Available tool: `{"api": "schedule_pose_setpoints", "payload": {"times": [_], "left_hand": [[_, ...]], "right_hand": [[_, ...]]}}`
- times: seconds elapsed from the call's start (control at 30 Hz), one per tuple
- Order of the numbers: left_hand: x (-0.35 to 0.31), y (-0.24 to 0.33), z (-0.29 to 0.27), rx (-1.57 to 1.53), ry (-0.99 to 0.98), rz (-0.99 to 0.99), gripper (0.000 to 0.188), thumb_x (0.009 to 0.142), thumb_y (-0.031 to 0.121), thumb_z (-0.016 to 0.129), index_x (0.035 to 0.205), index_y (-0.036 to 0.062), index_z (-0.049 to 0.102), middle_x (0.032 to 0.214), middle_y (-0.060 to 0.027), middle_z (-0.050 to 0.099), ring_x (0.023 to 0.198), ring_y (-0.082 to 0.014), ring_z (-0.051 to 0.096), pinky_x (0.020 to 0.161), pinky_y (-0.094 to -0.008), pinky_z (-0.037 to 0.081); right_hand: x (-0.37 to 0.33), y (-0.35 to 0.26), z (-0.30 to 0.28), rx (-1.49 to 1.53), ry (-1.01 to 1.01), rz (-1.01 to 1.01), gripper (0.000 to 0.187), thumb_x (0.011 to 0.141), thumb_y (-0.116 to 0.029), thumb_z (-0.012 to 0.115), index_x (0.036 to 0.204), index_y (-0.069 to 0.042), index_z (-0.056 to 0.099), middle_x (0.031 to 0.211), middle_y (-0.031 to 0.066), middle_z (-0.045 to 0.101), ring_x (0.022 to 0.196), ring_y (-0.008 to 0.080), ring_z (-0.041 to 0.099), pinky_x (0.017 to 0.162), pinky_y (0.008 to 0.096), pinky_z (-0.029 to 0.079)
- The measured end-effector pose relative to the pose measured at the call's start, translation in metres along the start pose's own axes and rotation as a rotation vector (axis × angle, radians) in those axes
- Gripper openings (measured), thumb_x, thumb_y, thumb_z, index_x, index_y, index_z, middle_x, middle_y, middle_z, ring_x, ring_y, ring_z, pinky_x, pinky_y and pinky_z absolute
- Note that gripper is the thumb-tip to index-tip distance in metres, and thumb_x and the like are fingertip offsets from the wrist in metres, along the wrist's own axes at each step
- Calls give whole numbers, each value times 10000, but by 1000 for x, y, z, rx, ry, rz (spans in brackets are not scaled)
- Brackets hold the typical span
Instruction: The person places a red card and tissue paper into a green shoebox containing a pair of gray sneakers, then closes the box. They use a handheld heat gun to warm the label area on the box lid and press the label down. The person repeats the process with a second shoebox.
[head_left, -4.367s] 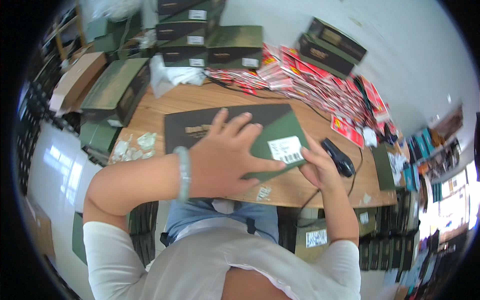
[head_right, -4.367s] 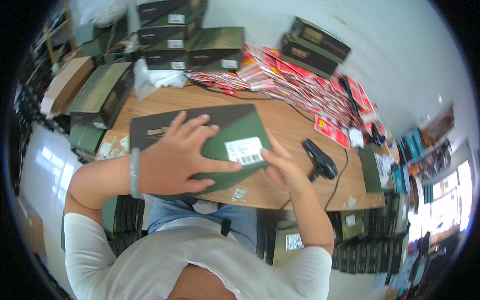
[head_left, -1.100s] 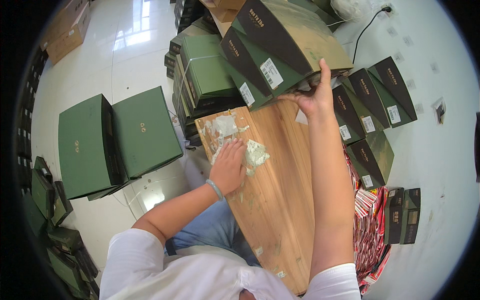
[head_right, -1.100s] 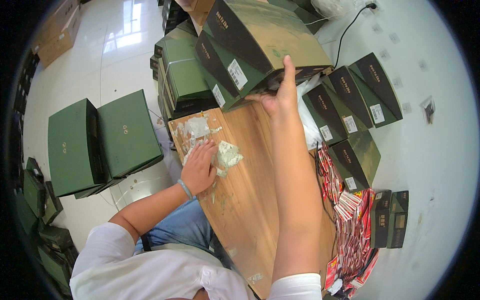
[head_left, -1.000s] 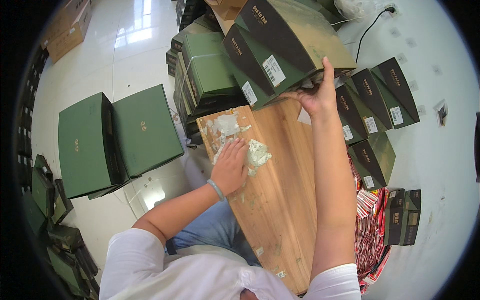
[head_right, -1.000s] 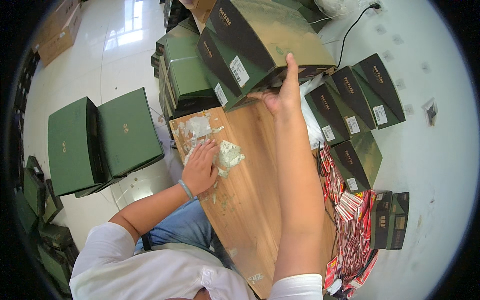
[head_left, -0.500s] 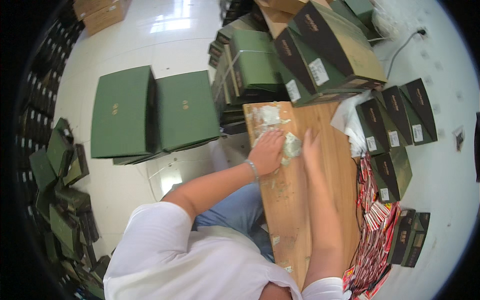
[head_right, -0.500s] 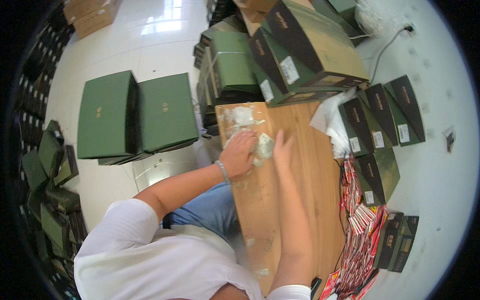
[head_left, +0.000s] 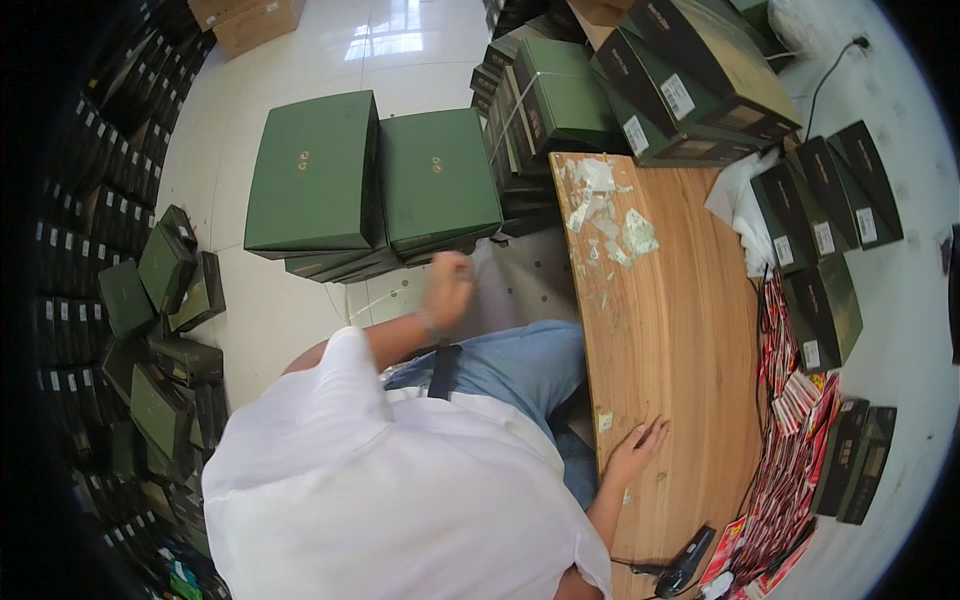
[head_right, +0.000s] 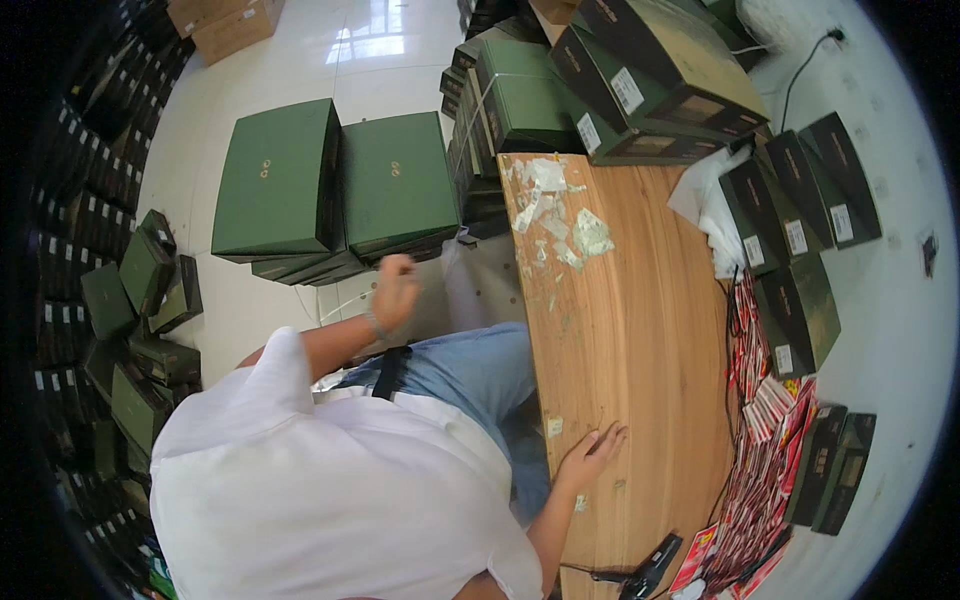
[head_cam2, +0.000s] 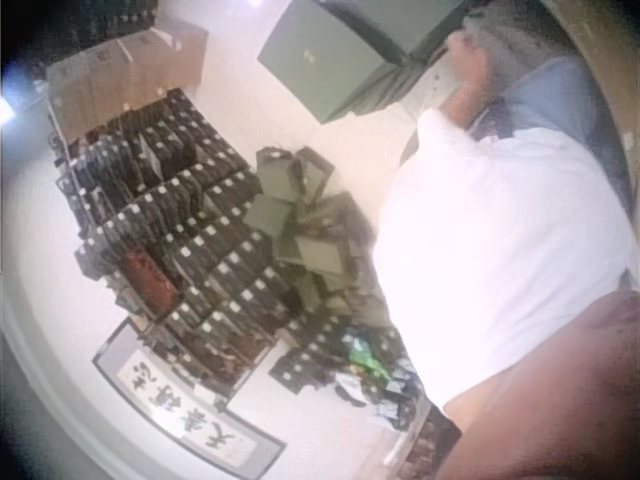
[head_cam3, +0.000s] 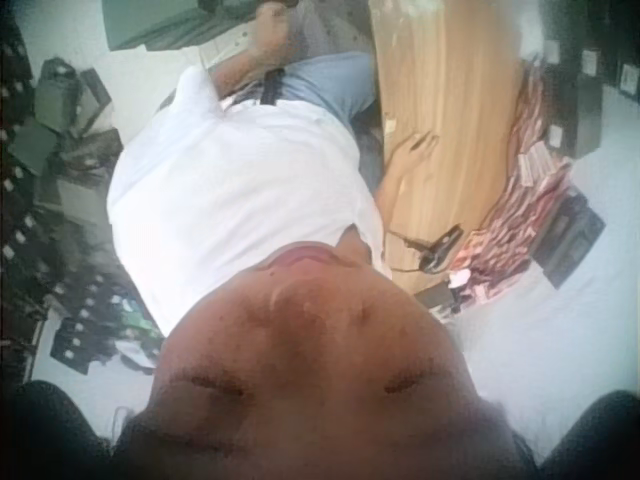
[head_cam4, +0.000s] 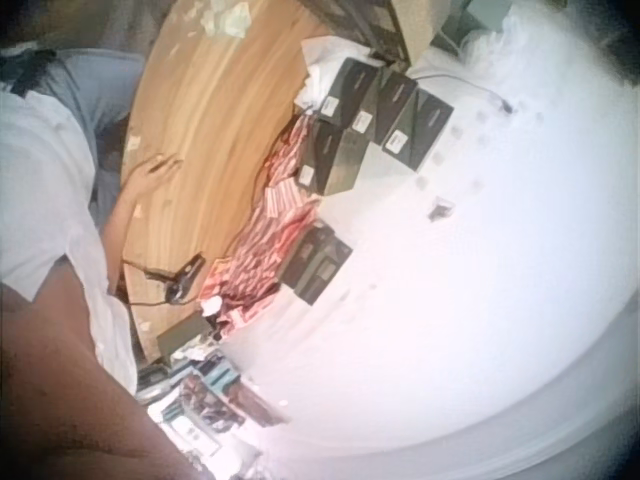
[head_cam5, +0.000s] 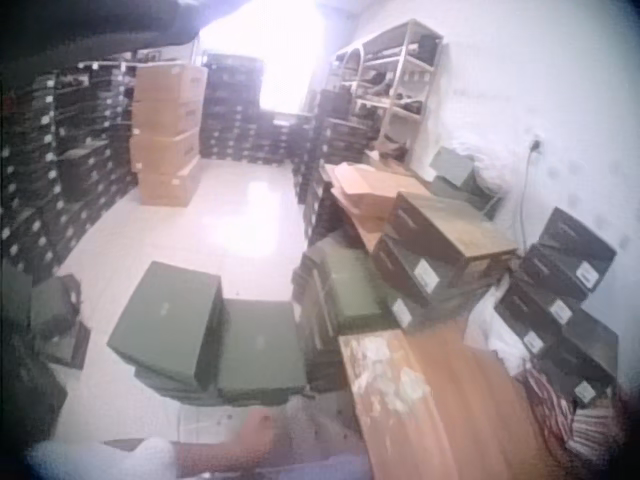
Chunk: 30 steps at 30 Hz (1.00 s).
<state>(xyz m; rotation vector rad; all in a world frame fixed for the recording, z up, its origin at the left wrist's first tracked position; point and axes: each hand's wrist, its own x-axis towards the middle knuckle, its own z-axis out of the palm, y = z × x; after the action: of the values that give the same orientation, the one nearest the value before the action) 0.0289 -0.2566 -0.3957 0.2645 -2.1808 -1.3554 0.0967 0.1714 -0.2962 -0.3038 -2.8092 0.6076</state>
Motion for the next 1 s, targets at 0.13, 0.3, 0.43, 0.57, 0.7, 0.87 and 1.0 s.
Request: {"api": "schedule_pose_setpoints", "payload": {"times": [0.13,0.3,0.43,0.57,0.7,0.87,1.0], "left_hand": [[-40,-67,-108,602,212,-277,510,780,54,626,1276,61,510,1072,-189,538,999,-372,575,875,-457,479],[-29,-79,-177,1129,-123,-665,780,820,236,702,1510,214,339,1233,-204,516,1137,-381,571,892,-461,509],[-26,-151,-198,1140,-254,-700,699,890,263,601,1527,308,316,1319,-190,580,1132,-362,630,885,-465,529],[7,-216,-269,1171,-410,-651,550,970,262,466,1511,258,365,1223,-177,673,1094,-365,662,860,-488,528],[43,-125,-213,1134,-689,-658,568,975,339,495,1474,97,369,1414,-133,509,1270,-293,526,1032,-423,447],[61,-134,-209,950,-542,-584,480,957,349,528,1351,96,418,1285,-107,519,1163,-262,519,965,-401,431],[81,-62,-206,651,-359,-466,417,943,356,554,1253,95,457,1182,-86,527,1077,-237,514,912,-383,418]], "right_hand": [[-3,-7,-7,-46,9,63,507,1023,-257,440,1461,-1,440,1545,251,354,1449,411,289,1184,467,231],[-8,-1,-6,-81,41,46,483,1010,-239,450,1433,-8,475,1540,237,366,1435,399,314,1184,466,242],[-15,2,-6,-50,57,97,461,993,-242,480,1391,-13,522,1515,226,403,1423,384,335,1185,468,252],[-12,-7,-1,64,41,115,442,975,-263,529,1340,-17,563,1486,202,444,1399,386,371,1184,467,268],[-10,4,4,43,192,59,436,967,-266,543,1334,-33,570,1465,182,470,1372,396,406,1181,462,279],[-11,-1,-4,96,186,132,392,961,-252,566,1300,-60,603,1453,194,488,1368,391,420,1124,465,362],[-19,8,-8,389,313,206,362,943,-226,590,1270,-76,618,1431,196,504,1354,388,438,1083,459,406]]}}
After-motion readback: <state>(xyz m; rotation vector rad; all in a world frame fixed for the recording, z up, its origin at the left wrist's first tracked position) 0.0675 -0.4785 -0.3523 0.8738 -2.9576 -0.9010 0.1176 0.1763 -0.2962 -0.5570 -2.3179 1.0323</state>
